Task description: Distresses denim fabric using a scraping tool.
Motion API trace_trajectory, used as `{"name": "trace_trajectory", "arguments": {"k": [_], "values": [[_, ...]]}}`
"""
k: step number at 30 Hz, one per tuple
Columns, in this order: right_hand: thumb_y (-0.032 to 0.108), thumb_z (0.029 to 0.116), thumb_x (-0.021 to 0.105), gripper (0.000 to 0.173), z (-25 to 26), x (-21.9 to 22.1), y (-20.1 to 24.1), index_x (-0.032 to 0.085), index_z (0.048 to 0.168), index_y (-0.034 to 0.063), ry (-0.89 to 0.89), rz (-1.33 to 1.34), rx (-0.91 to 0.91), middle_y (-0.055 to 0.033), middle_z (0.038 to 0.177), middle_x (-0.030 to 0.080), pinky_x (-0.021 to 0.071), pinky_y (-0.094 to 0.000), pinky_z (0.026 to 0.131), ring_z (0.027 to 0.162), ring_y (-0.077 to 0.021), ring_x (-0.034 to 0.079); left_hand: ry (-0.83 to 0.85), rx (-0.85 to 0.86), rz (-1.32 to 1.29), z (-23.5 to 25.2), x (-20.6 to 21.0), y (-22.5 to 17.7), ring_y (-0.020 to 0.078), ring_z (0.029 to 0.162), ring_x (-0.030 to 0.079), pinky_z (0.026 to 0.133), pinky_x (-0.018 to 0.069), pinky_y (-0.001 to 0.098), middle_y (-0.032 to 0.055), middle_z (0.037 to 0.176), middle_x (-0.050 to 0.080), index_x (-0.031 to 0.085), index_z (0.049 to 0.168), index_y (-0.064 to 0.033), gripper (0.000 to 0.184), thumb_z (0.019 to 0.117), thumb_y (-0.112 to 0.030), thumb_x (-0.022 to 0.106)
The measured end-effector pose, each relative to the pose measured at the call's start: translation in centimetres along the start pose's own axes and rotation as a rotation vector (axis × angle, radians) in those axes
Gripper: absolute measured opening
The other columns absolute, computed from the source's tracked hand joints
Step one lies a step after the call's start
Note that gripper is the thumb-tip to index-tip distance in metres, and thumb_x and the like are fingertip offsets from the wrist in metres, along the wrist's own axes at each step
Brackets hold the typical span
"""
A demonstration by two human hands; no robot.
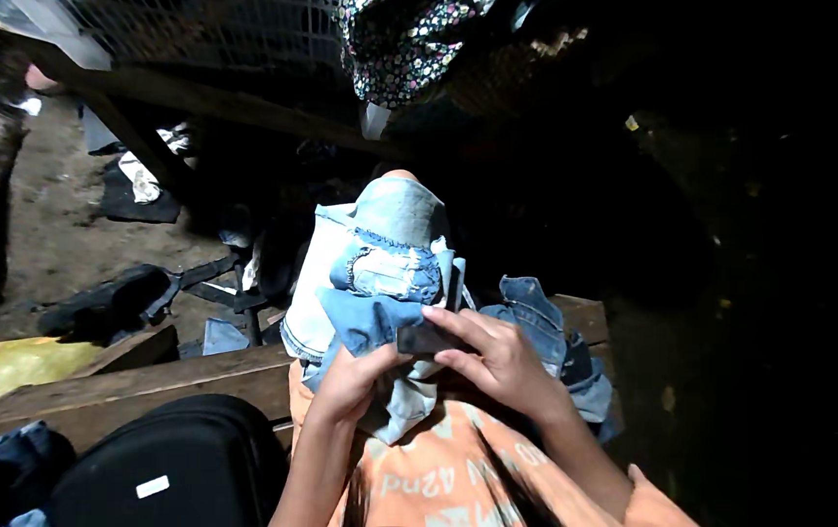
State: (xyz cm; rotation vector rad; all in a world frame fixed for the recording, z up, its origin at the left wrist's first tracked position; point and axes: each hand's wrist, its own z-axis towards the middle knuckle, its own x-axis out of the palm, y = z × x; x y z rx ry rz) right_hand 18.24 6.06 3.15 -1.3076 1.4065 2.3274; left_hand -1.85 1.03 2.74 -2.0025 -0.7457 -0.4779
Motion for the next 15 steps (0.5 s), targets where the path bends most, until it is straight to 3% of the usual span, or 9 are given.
{"name": "trace_trajectory", "arguments": {"k": [2,5,6,7,9,11,13,15], "values": [[0.046,0.106,0.045,0.046,0.0,0.6,-0.5,0.07,0.131,0.0159,-0.058,0.036,0.012,-0.0077,0.079,0.063,0.0504,-0.0275,0.06,0.067,-0.0143,0.06,0.003,-0.008,0.01,-0.2,0.0,-0.1,0.0049,0.085,0.072,0.081,0.0606,0.0254,-0.0028,0.091,0.076,0.07,0.098,-0.0108,0.028,0.0742,0.005,0.07],[0.038,0.1072,0.047,0.048,0.2,0.3,-0.9,0.066,0.132,0.0027,-0.126,0.465,0.176,0.0002,0.103,0.072,0.0514,-0.0137,0.078,0.084,0.0048,0.061,-0.087,-0.031,0.04,-0.4,0.7,-0.5,0.0032,0.081,0.071,0.077,0.0605,0.0224,-0.0037,0.086,0.075,0.067,0.096,-0.0093,0.03,0.0754,0.011,0.061],[0.036,0.1071,0.048,0.048,0.4,0.0,-0.8,0.062,0.136,0.0002,-0.129,0.65,0.248,0.008,0.102,0.07,0.0475,-0.0102,0.072,0.079,0.0098,0.056,-0.119,-0.032,0.046,-0.4,1.0,-0.6,0.0028,0.08,0.071,0.076,0.0602,0.0218,-0.004,0.085,0.074,0.066,0.095,-0.0093,0.029,0.0764,0.012,0.059],[0.037,0.1061,0.049,0.05,0.7,-0.3,-0.8,0.056,0.139,-0.0001,-0.113,0.814,0.322,0.0146,0.09,0.063,0.0423,-0.0085,0.063,0.07,0.0113,0.05,-0.145,-0.03,0.055,-0.4,1.2,-0.6,0.002,0.079,0.07,0.076,0.0598,0.0212,-0.0045,0.084,0.074,0.065,0.094,-0.0098,0.029,0.0773,0.012,0.057],[0.054,0.0973,0.059,0.067,1.3,-0.9,-1.2,0.047,0.141,0.0045,-0.035,1.007,0.441,0.019,0.076,0.054,0.0364,-0.0088,0.053,0.059,0.0107,0.043,-0.163,-0.019,0.07,-0.4,1.5,-0.7,0.0012,0.078,0.07,0.075,0.0593,0.0208,-0.0049,0.082,0.073,0.064,0.094,-0.0103,0.027,0.0801,0.011,0.055],[0.055,0.0898,0.068,0.07,2.2,-1.0,-1.7,0.054,0.133,0.0021,-0.029,0.897,0.492,0.0211,0.072,0.05,0.0344,-0.009,0.051,0.056,0.0115,0.04,-0.17,-0.008,0.098,-0.4,1.8,-0.6,0.0007,0.077,0.069,0.075,0.0591,0.0208,-0.0059,0.08,0.072,0.064,0.092,-0.011,0.025,0.0821,0.01,0.053],[0.046,0.0877,0.071,0.058,3.6,-0.9,-2.4,0.066,0.122,-0.0008,-0.072,0.626,0.465,0.0173,0.072,0.051,0.0367,-0.0101,0.055,0.059,0.0107,0.04,-0.168,0.016,0.112,-0.5,2.2,-0.7,-0.0001,0.075,0.069,0.074,0.0592,0.0204,-0.0073,0.079,0.072,0.064,0.09,-0.0124,0.027,0.0848,0.01,0.051],[0.041,0.0887,0.071,0.054,4.8,-0.8,-3.8,0.068,0.123,-0.001,-0.06,0.437,0.4,0.0038,0.091,0.066,0.0475,-0.0148,0.069,0.074,0.0051,0.054,-0.139,0.074,0.114,-0.3,2.3,-0.7,-0.0014,0.074,0.069,0.073,0.0589,0.0192,-0.0089,0.077,0.072,0.064,0.089,-0.0144,0.029,0.0856,0.01,0.048]]}}
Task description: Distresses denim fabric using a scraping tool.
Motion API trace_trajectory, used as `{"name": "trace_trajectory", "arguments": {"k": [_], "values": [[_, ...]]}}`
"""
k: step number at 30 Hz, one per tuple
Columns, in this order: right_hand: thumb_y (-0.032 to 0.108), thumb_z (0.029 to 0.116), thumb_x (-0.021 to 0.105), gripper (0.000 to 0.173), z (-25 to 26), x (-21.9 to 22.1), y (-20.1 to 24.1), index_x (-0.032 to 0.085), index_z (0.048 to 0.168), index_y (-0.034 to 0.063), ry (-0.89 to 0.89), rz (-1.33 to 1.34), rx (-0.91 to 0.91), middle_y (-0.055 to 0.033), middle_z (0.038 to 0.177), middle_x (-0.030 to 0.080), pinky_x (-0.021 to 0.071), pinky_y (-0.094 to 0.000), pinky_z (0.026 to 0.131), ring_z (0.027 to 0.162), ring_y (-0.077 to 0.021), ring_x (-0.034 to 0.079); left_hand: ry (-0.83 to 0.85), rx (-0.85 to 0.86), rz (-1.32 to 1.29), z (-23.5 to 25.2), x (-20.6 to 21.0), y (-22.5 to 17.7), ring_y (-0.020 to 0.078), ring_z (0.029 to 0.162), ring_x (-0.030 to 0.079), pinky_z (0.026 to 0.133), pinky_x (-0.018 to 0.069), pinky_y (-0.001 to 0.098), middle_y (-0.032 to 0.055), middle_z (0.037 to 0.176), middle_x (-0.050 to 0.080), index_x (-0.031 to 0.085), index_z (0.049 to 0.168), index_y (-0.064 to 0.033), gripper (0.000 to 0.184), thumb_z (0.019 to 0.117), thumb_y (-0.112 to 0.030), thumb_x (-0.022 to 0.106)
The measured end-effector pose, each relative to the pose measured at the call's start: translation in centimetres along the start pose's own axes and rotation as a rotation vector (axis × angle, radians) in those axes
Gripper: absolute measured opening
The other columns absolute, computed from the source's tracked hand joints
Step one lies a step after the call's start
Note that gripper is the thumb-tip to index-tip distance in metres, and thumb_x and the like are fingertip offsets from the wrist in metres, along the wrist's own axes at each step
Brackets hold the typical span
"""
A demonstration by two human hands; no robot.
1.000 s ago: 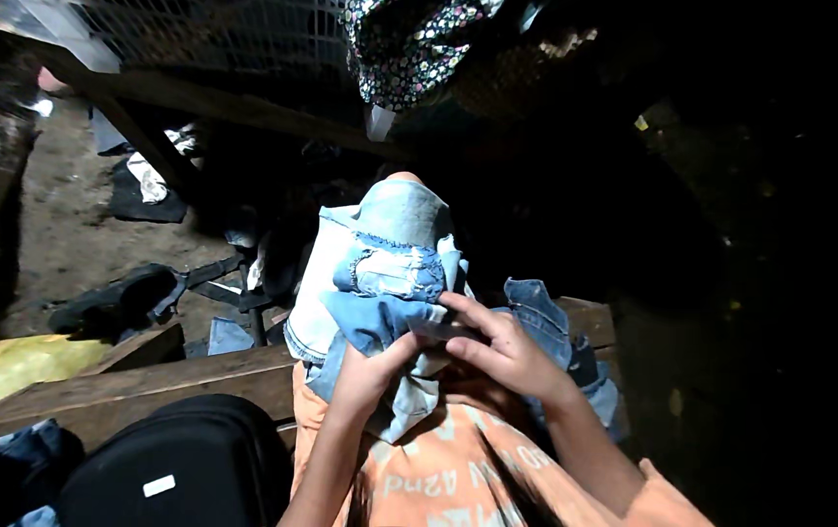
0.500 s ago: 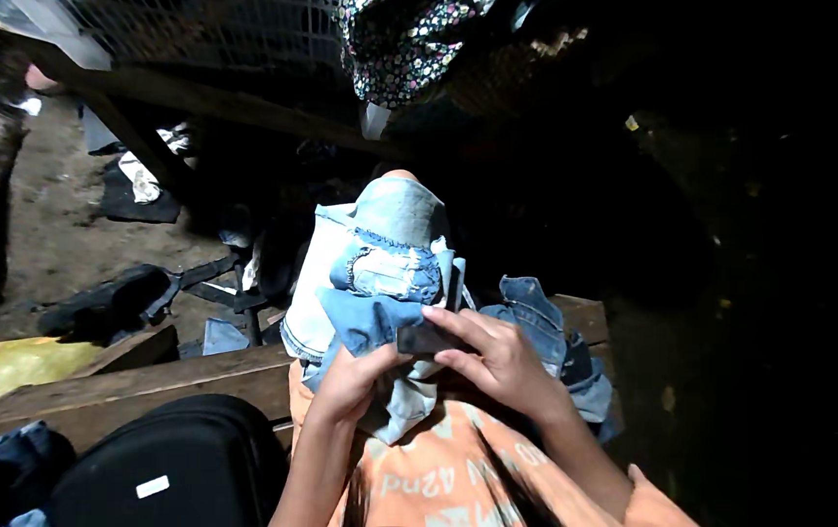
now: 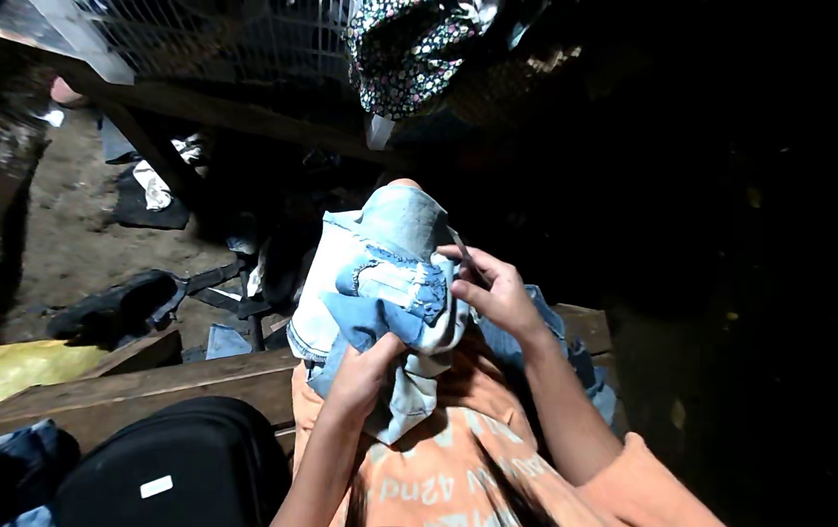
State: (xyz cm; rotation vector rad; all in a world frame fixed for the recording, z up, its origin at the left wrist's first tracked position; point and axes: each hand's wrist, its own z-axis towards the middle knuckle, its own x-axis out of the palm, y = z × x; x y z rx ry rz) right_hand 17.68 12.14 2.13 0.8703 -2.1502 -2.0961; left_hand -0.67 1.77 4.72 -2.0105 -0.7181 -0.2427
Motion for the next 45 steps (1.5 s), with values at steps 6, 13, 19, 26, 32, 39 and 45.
{"name": "trace_trajectory", "arguments": {"k": [6,13,19,26,32,39,45], "values": [[0.038,0.0873,0.073,0.048,-0.4,0.1,-2.0,0.071,0.111,-0.0029,0.235,0.221,-0.072,-0.0011,0.12,0.067,0.0514,-0.0193,0.094,0.108,0.0013,0.061,-0.006,0.199,-0.033,1.4,0.4,-2.4,-0.0059,0.069,0.066,0.068,0.0566,0.0147,-0.0129,0.073,0.071,0.064,0.082,-0.0196,0.034,0.0796,0.009,0.047],[0.038,0.0919,0.074,0.025,-9.4,0.8,0.8,0.073,0.108,0.0188,0.375,0.342,-0.204,0.0182,0.106,0.071,0.0509,-0.0121,0.093,0.104,0.0141,0.06,0.598,0.122,-0.042,2.4,-1.7,-4.4,-0.0083,0.092,0.068,0.085,0.0553,0.0131,-0.0164,0.099,0.076,0.078,0.103,-0.0286,0.024,0.0901,-0.013,0.065],[0.031,0.0707,0.088,0.051,-9.8,2.3,-1.6,0.064,0.109,0.0077,-0.117,0.438,0.249,0.0126,0.095,0.072,0.0575,-0.0175,0.08,0.087,0.0059,0.067,0.719,-0.024,-0.143,5.1,-4.5,1.2,-0.0056,0.093,0.07,0.087,0.0564,0.0159,-0.0142,0.101,0.076,0.075,0.111,-0.0298,0.023,0.0884,-0.034,0.075],[0.038,0.085,0.08,0.047,-3.7,2.2,-1.6,0.065,0.125,0.0191,-0.065,0.351,-0.371,0.0174,0.101,0.064,0.0411,-0.0038,0.065,0.079,0.0141,0.051,0.438,-0.042,-0.08,3.8,-1.9,1.2,0.0001,0.09,0.071,0.086,0.059,0.0211,-0.0089,0.097,0.076,0.064,0.113,-0.0143,0.036,0.0796,-0.004,0.075],[0.028,0.0872,0.078,0.026,-3.9,2.8,-1.2,0.067,0.103,0.0104,-0.024,0.305,-0.227,0.0152,0.074,0.058,0.0389,-0.0056,0.057,0.062,0.0137,0.044,0.305,0.01,0.161,2.5,-1.3,-0.4,0.001,0.091,0.07,0.085,0.0593,0.0217,-0.0072,0.098,0.074,0.06,0.116,-0.0039,0.042,0.077,0.003,0.074],[0.026,0.1071,0.044,0.017,-3.7,2.9,-1.6,0.053,0.097,0.0154,0.013,0.651,0.734,0.0135,0.053,0.039,0.0283,-0.0118,0.039,0.04,0.0053,0.03,0.321,-0.017,0.211,3.3,-1.7,-0.4,0.0025,0.089,0.07,0.085,0.0595,0.0234,-0.0056,0.095,0.074,0.063,0.112,-0.0049,0.035,0.0794,0.007,0.07],[0.007,0.0952,0.054,0.007,-1.8,1.6,0.8,0.059,0.098,0.0098,-0.282,0.664,0.517,0.0102,0.06,0.053,0.0308,-0.0115,0.039,0.042,0.0057,0.037,0.218,-0.046,0.193,3.1,-1.1,-0.3,0.0014,0.083,0.07,0.081,0.0593,0.0218,-0.0062,0.09,0.073,0.062,0.109,-0.0057,0.032,0.0811,0.009,0.067]]}}
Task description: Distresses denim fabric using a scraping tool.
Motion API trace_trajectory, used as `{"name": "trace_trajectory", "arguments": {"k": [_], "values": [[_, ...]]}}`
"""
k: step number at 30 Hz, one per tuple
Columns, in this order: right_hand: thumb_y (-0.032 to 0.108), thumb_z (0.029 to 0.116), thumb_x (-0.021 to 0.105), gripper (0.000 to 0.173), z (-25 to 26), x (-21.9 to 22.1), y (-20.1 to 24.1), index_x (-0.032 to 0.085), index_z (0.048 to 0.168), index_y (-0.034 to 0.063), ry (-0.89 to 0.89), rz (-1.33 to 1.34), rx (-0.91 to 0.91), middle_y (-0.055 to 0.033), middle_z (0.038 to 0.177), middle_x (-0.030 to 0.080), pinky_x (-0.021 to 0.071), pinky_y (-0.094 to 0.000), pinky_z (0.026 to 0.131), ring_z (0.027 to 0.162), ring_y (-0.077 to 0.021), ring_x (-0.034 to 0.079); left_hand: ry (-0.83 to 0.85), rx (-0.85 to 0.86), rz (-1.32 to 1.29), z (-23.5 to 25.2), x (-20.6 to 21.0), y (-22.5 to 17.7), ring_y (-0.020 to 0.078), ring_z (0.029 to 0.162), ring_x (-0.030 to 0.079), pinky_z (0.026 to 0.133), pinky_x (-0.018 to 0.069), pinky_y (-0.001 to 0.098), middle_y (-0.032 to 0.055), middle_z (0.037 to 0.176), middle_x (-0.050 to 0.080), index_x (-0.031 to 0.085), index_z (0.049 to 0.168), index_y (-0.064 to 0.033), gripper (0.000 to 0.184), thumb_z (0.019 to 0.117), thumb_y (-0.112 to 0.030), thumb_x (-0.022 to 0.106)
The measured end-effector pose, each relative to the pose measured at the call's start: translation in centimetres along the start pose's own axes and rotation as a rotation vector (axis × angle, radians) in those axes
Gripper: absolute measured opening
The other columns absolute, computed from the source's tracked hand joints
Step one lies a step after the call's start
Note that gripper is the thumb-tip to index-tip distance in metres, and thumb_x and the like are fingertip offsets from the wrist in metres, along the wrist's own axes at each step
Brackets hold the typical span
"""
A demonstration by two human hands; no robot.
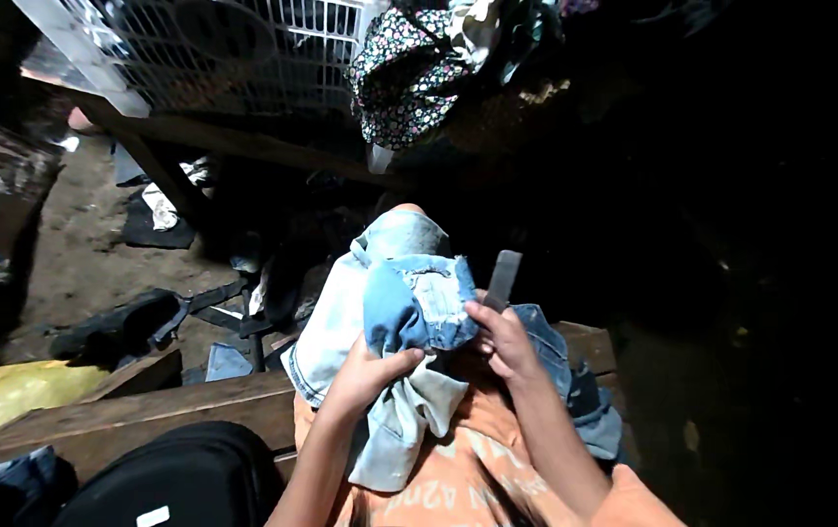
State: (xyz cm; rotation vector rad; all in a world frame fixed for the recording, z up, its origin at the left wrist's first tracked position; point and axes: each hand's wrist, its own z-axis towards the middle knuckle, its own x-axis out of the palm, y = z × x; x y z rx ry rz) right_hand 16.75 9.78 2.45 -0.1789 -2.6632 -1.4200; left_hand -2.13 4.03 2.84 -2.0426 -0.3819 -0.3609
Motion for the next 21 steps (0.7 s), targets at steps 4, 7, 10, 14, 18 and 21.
{"name": "trace_trajectory", "arguments": {"k": [4,7,10,14,18,21], "values": [[0.009,0.0918,0.065,0.009,-1.1,2.5,3.1,0.072,0.094,0.0148,0.269,-0.119,-0.447,0.0131,0.079,0.07,0.0497,-0.0131,0.058,0.064,0.0068,0.059,-0.036,0.055,0.009,0.1,0.4,0.8,0.0014,0.081,0.07,0.078,0.06,0.0214,-0.0058,0.088,0.074,0.066,0.104,-0.0044,0.03,0.0777,0.007,0.071],[0.036,0.1025,0.057,0.048,-0.5,4.6,3.8,0.064,0.127,-0.0049,0.689,-0.475,-0.668,-0.003,0.092,0.071,0.0524,-0.0188,0.073,0.078,0.0004,0.061,-0.047,0.154,-0.039,-0.2,0.2,1.3,-0.0031,0.088,0.069,0.085,0.0581,0.0187,-0.0114,0.093,0.073,0.062,0.11,-0.0065,0.041,0.0747,0.009,0.075],[0.065,0.1025,0.031,0.082,-0.1,4.1,3.3,0.055,0.142,-0.0018,0.689,-0.803,-0.734,-0.0111,0.092,0.07,0.0552,-0.0332,0.072,0.076,-0.0125,0.064,-0.105,0.119,-0.122,-0.7,-0.4,1.2,-0.002,0.087,0.07,0.083,0.059,0.0192,-0.0102,0.092,0.074,0.06,0.109,-0.008,0.042,0.0749,0.01,0.075],[0.058,0.1051,0.036,0.069,-0.7,-0.3,2.5,0.055,0.145,0.0059,0.528,-1.024,-0.769,-0.0087,0.085,0.068,0.0535,-0.037,0.066,0.071,-0.0169,0.061,-0.16,0.046,-0.163,-0.8,-0.9,1.3,-0.0012,0.087,0.07,0.082,0.0594,0.0198,-0.0087,0.091,0.074,0.059,0.108,-0.0057,0.042,0.0744,0.017,0.07],[0.057,0.1017,0.046,0.063,-1.9,-2.7,2.4,0.061,0.139,0.0088,0.498,-1.131,-0.864,-0.0088,0.089,0.07,0.0537,-0.0312,0.065,0.073,-0.0172,0.064,-0.153,0.025,-0.169,-0.5,-0.9,1.0,-0.0005,0.087,0.07,0.082,0.0592,0.0198,-0.0074,0.092,0.074,0.056,0.11,-0.0042,0.047,0.0722,0.02,0.07],[0.057,0.1014,0.046,0.063,-2.1,-2.4,2.0,0.063,0.136,0.0073,0.488,-1.168,-0.907,-0.0099,0.096,0.073,0.0548,-0.0318,0.065,0.078,-0.0187,0.068,-0.136,0.042,-0.191,-0.4,-0.8,1.2,-0.0006,0.087,0.07,0.082,0.0591,0.0196,-0.0078,0.091,0.074,0.057,0.108,-0.0053,0.048,0.0709,0.022,0.068]]}}
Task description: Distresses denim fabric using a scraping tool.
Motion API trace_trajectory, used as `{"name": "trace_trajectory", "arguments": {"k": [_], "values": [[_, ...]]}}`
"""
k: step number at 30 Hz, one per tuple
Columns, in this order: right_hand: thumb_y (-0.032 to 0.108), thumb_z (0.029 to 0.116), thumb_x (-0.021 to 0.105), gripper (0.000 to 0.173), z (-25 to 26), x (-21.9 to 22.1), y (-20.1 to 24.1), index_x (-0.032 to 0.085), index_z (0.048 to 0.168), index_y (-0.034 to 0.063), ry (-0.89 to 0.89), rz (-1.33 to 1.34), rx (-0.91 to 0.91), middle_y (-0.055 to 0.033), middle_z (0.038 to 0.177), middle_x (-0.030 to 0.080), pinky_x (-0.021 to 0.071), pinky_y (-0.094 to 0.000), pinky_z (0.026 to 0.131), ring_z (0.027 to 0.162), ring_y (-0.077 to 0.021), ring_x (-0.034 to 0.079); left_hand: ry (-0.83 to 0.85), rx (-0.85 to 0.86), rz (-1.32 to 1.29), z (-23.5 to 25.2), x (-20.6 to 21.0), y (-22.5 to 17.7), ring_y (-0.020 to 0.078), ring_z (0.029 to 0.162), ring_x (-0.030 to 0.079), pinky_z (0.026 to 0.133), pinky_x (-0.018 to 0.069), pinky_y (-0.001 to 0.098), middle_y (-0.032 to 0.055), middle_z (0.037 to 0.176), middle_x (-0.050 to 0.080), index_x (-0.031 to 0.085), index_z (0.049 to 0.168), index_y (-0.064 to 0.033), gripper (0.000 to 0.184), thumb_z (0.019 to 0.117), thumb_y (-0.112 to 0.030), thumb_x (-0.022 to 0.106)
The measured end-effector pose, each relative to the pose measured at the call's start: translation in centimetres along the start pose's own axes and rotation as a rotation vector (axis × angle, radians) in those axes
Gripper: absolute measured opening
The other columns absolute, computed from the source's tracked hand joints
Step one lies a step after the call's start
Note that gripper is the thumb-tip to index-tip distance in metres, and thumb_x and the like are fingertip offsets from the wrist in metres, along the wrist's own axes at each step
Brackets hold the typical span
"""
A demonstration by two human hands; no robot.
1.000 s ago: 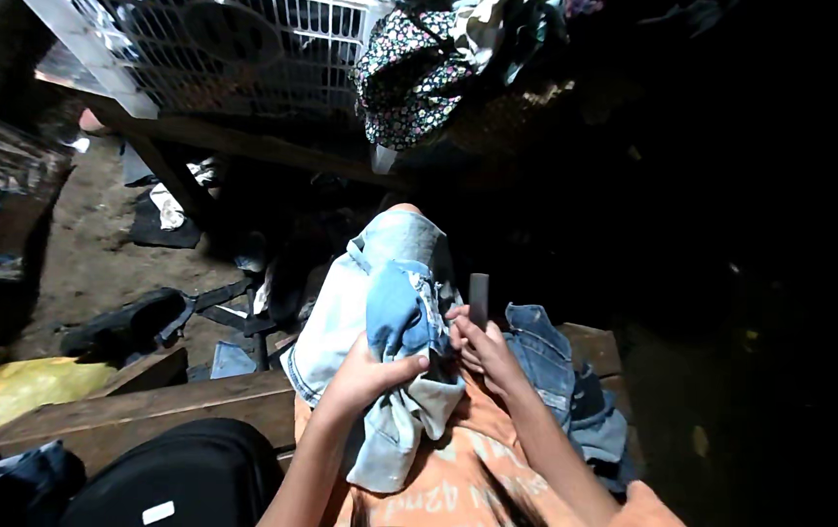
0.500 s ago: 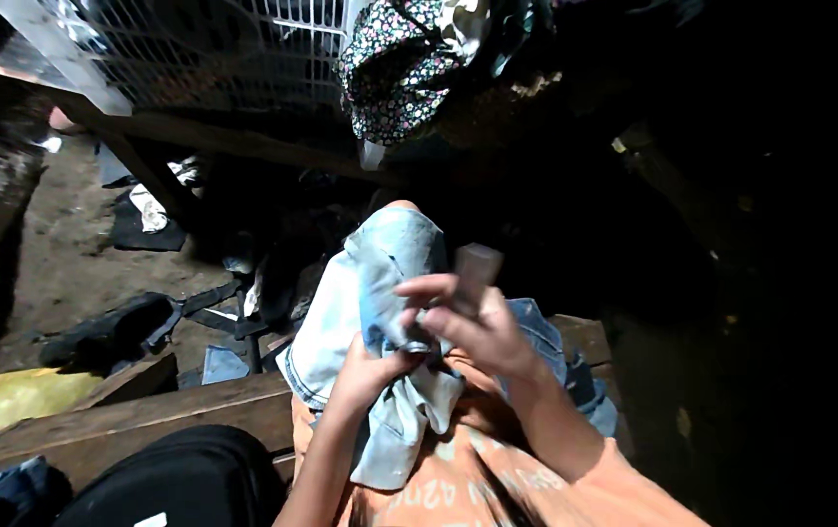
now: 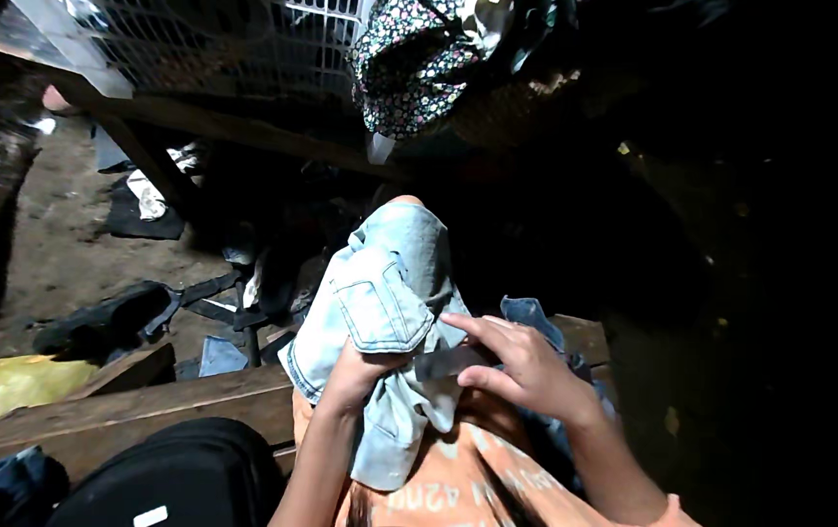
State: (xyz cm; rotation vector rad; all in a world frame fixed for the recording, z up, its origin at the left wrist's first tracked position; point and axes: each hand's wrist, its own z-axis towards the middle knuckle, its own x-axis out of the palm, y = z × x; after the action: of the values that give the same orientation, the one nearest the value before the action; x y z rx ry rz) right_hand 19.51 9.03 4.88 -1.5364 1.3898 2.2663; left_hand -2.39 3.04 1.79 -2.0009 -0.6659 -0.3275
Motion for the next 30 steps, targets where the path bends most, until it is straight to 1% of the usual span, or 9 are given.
{"name": "trace_trajectory", "arguments": {"k": [5,9,13,15,18,21,23,27,30], "values": [[0.046,0.1025,0.051,0.05,0.2,0.8,-0.2,0.065,0.136,0.0114,-0.017,-0.002,-0.005,-0.0091,0.09,0.068,0.0533,-0.0327,0.062,0.074,-0.0199,0.065,0.015,0.001,0.0,-0.3,0.3,0.0,-0.0019,0.084,0.07,0.08,0.0592,0.0191,-0.0098,0.089,0.074,0.06,0.103,-0.0086,0.044,0.0711,0.021,0.067],[0.042,0.1031,0.051,0.046,0.2,1.1,0.0,0.065,0.137,0.0129,-0.031,-0.024,0.004,-0.0088,0.089,0.069,0.0542,-0.034,0.062,0.074,-0.0207,0.066,0.024,0.002,0.04,-0.3,0.3,0.3,-0.0005,0.09,0.07,0.084,0.0591,0.0203,-0.0083,0.094,0.074,0.057,0.11,-0.0044,0.05,0.0693,0.02,0.071],[0.038,0.1021,0.054,0.039,0.6,2.2,-0.2,0.07,0.133,0.0199,-0.043,0.031,0.01,-0.0074,0.081,0.064,0.0499,-0.0328,0.057,0.067,-0.019,0.06,-0.03,-0.019,0.129,-0.7,0.6,-0.1,-0.002,0.09,0.069,0.085,0.0582,0.019,-0.0078,0.096,0.073,0.054,0.116,-0.0004,0.053,0.0698,0.021,0.071],[0.036,0.1028,0.055,0.036,0.8,2.7,-0.4,0.072,0.129,0.0185,-0.024,0.238,0.075,-0.0059,0.088,0.067,0.0516,-0.0292,0.065,0.074,-0.0129,0.062,-0.012,0.005,0.145,-0.4,0.3,-0.1,-0.0013,0.09,0.069,0.084,0.0585,0.0194,-0.0075,0.095,0.073,0.054,0.115,-0.0005,0.053,0.0696,0.021,0.071],[0.026,0.1043,0.054,0.036,1.2,2.7,-0.5,0.07,0.13,0.0057,0.05,0.636,0.174,-0.0039,0.118,0.072,0.0514,-0.0204,0.095,0.105,-0.0002,0.064,0.05,0.071,0.112,0.2,-0.2,0.3,-0.0003,0.091,0.07,0.086,0.0587,0.0204,-0.0087,0.095,0.074,0.059,0.112,-0.0046,0.049,0.0697,0.017,0.073],[0.022,0.1055,0.053,0.037,1.4,2.6,-0.4,0.066,0.13,-0.0018,0.069,0.824,0.181,-0.0029,0.129,0.069,0.0477,-0.0185,0.103,0.115,0.0031,0.061,0.039,0.096,0.077,0.3,0.0,0.5,0.0,0.089,0.07,0.084,0.059,0.0206,-0.0085,0.093,0.074,0.059,0.111,-0.0048,0.047,0.0699,0.013,0.074],[0.025,0.1054,0.053,0.037,1.2,2.3,-0.4,0.067,0.131,0.002,0.065,0.718,0.188,-0.0033,0.125,0.07,0.0501,-0.0188,0.098,0.11,0.0019,0.063,0.04,0.118,0.055,0.2,0.5,0.4,0.0005,0.089,0.071,0.086,0.0593,0.0213,-0.0081,0.094,0.075,0.057,0.112,-0.0037,0.049,0.0699,0.011,0.078],[0.039,0.1038,0.052,0.04,0.4,2.1,0.1,0.068,0.135,0.0186,0.025,0.27,0.162,-0.0069,0.092,0.069,0.0544,-0.0329,0.067,0.078,-0.0141,0.065,0.021,0.12,0.079,0.3,0.1,1.1,0.0036,0.093,0.071,0.089,0.0596,0.0246,-0.0036,0.098,0.074,0.059,0.113,0.0007,0.051,0.0673,0.012,0.08],[0.041,0.1031,0.051,0.044,-0.1,1.9,0.4,0.065,0.138,0.0166,-0.009,0.094,0.134,-0.0092,0.089,0.069,0.0544,-0.0361,0.061,0.071,-0.0197,0.065,0.016,0.142,0.133,0.1,0.0,1.0,0.0,0.095,0.07,0.09,0.0579,0.0215,-0.0068,0.099,0.074,0.058,0.114,-0.0004,0.053,0.067,0.013,0.079]]}}
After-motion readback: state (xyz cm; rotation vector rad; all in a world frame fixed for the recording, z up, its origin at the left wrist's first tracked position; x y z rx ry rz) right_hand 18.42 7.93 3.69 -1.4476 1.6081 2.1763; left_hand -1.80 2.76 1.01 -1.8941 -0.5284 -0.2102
